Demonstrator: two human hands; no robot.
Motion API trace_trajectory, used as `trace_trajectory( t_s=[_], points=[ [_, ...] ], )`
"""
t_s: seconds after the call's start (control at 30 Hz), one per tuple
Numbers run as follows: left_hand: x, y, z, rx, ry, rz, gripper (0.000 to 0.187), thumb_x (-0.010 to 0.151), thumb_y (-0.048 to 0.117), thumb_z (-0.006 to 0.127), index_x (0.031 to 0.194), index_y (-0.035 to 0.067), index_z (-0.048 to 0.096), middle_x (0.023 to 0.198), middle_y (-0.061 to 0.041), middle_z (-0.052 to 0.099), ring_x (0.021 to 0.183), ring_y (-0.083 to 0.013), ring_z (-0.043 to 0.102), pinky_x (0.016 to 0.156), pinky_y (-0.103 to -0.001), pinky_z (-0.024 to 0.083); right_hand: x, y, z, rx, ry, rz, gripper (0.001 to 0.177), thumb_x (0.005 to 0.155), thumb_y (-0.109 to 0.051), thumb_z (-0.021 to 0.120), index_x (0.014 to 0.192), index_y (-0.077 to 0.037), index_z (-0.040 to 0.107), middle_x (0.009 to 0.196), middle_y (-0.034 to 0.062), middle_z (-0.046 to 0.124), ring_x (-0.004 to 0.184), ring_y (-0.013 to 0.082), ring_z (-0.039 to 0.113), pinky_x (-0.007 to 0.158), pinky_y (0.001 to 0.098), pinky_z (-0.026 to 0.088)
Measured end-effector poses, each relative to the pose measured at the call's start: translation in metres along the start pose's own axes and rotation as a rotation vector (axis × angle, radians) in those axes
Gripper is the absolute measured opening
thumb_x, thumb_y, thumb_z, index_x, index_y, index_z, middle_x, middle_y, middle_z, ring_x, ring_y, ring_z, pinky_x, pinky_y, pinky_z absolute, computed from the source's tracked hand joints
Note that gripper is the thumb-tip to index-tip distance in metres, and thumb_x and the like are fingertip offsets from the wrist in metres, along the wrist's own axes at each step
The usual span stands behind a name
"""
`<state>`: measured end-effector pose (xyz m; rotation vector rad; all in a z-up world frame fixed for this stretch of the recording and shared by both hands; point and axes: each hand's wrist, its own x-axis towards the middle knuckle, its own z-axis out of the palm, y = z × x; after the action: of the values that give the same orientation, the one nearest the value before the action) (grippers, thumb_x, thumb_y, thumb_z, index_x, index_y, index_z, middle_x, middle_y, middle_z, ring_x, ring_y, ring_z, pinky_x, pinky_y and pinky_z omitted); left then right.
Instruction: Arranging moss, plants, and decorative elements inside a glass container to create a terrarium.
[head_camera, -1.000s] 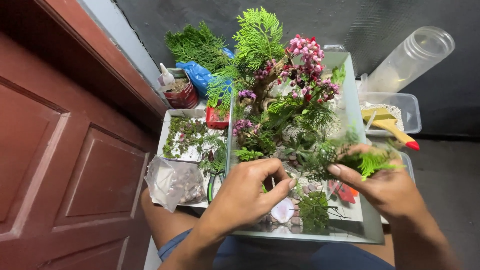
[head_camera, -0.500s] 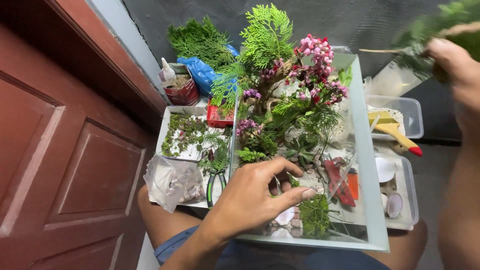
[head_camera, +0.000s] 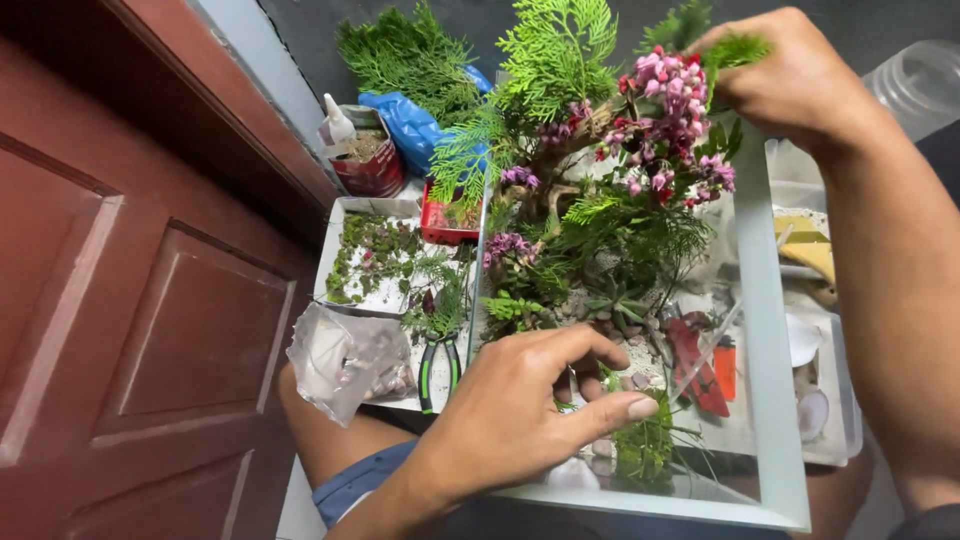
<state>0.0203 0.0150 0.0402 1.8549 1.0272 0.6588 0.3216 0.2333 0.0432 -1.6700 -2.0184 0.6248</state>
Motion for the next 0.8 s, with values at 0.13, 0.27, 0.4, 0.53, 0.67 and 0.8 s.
trace_trajectory(
  t_s=[0.13,0.27,0.4,0.53,0.67,0.8],
  points=[
    [0.002,-0.001,0.002,0.033,0.004,0.027,0.038,0.086,0.055,0.063,0.100,0.020,0.069,0.080,0.007,0.073,0.065,-0.0160,0.066,0.064,-0.033,0.051,0.003,-0.001,0.015,0.058,-0.036,-0.104,0.031,0.085,0.009,0.055,0.105,-0.004,0.074,0.092,-0.0004,0.065,0.076,0.0094,0.052,0.061,0.0284,0.039],
    [0.003,0.001,0.001,0.028,-0.010,0.012,0.036,0.087,0.052,0.064,0.101,0.019,0.070,0.081,0.007,0.073,0.070,-0.0150,0.067,0.067,-0.031,0.050,0.003,0.014,0.028,0.086,0.033,-0.235,0.023,0.102,-0.005,0.071,0.091,-0.012,0.052,0.093,-0.0004,0.053,0.087,0.0128,0.046,0.079,0.0345,0.035],
    [0.005,-0.002,0.005,0.023,0.032,0.064,0.035,0.088,0.049,0.067,0.101,0.017,0.070,0.080,0.006,0.072,0.070,-0.0131,0.067,0.069,-0.029,0.050,0.020,0.069,0.039,0.116,0.087,-0.247,0.035,0.079,0.009,0.056,0.081,-0.013,0.030,0.081,-0.0002,0.031,0.075,0.0124,0.027,0.065,0.0371,0.018],
    [0.007,-0.002,0.007,0.021,0.015,0.060,0.032,0.089,0.046,0.069,0.101,0.016,0.070,0.080,0.006,0.071,0.071,-0.0118,0.068,0.065,-0.029,0.051,0.017,0.082,0.040,0.137,0.132,-0.250,0.048,0.063,0.020,0.045,0.073,-0.015,0.014,0.072,-0.0001,0.014,0.066,0.0121,0.012,0.055,0.0390,0.006],
    [0.008,-0.002,0.007,0.030,0.007,0.064,0.032,0.089,0.046,0.068,0.102,0.017,0.070,0.081,0.005,0.071,0.072,-0.0124,0.068,0.067,-0.029,0.051,0.002,0.049,0.034,0.190,0.108,-0.167,0.046,0.081,0.013,0.050,0.077,-0.018,0.016,0.075,-0.0028,0.017,0.070,0.0106,0.012,0.062,0.0365,0.007],
    [0.009,-0.001,0.006,0.030,-0.002,0.050,0.033,0.090,0.048,0.066,0.102,0.017,0.071,0.082,0.005,0.071,0.071,-0.0118,0.067,0.064,-0.028,0.051,0.000,0.048,0.031,0.234,0.104,-0.228,0.046,0.088,0.013,0.053,0.081,-0.017,0.020,0.081,-0.0026,0.020,0.075,0.0108,0.014,0.066,0.0357,0.011]
  ],
)
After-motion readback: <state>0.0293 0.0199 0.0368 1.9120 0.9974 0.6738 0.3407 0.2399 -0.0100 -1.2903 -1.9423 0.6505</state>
